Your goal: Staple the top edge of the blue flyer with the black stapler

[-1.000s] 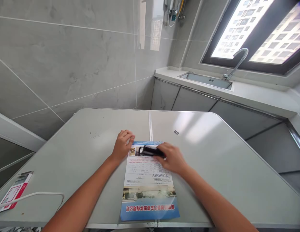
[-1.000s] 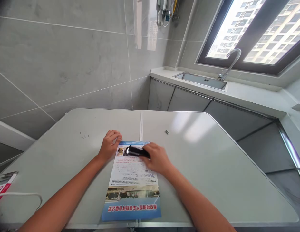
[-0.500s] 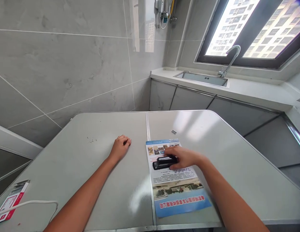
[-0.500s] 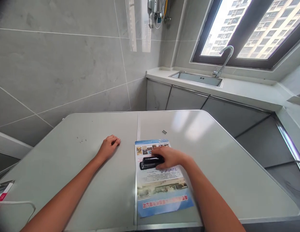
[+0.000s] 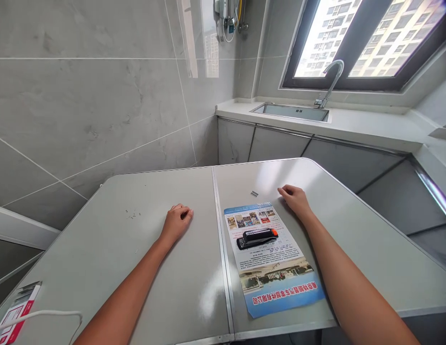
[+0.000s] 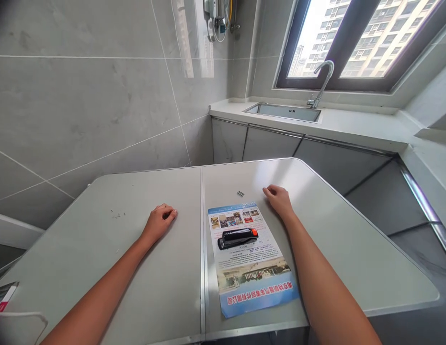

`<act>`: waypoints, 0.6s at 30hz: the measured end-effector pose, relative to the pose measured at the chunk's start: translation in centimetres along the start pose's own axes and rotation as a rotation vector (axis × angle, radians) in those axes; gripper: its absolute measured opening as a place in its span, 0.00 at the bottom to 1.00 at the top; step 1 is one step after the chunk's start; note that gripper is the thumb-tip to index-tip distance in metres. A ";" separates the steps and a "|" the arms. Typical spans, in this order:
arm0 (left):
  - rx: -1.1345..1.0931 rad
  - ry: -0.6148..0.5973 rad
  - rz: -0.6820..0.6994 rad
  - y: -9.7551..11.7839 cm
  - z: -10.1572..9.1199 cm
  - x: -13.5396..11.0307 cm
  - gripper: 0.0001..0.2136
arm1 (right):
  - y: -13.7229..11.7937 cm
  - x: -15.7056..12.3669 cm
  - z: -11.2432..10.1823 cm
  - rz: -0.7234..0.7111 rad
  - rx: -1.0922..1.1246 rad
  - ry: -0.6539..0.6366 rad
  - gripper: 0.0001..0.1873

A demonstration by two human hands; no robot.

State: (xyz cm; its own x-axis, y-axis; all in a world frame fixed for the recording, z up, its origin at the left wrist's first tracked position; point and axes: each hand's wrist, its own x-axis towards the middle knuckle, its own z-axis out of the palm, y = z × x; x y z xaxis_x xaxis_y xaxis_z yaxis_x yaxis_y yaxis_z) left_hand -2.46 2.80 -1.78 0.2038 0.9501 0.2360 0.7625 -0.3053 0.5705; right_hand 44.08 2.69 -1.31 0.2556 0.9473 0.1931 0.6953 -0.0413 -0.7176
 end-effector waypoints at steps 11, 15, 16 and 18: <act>0.034 -0.029 -0.006 -0.1 0.2 0.0 0.15 | 1.1 0.5 1.6 -0.021 -0.295 -0.067 0.17; 0.053 -0.026 0.003 0.0 0.2 0.0 0.14 | 1.4 0.7 1.6 -0.022 -0.299 -0.064 0.17; 0.055 -0.026 0.004 0.1 0.2 0.0 0.14 | 1.4 0.7 1.6 -0.024 -0.299 -0.064 0.17; 0.061 -0.026 0.006 0.1 0.2 -0.1 0.14 | 1.4 0.7 1.6 -0.033 -0.297 -0.064 0.17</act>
State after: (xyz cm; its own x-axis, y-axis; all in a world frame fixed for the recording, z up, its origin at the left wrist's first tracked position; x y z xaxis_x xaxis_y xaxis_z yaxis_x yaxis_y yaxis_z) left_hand -2.22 2.72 -1.90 0.2237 0.9498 0.2185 0.7973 -0.3073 0.5195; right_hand 44.20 3.75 -3.27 0.1937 0.9673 0.1636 0.8709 -0.0928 -0.4827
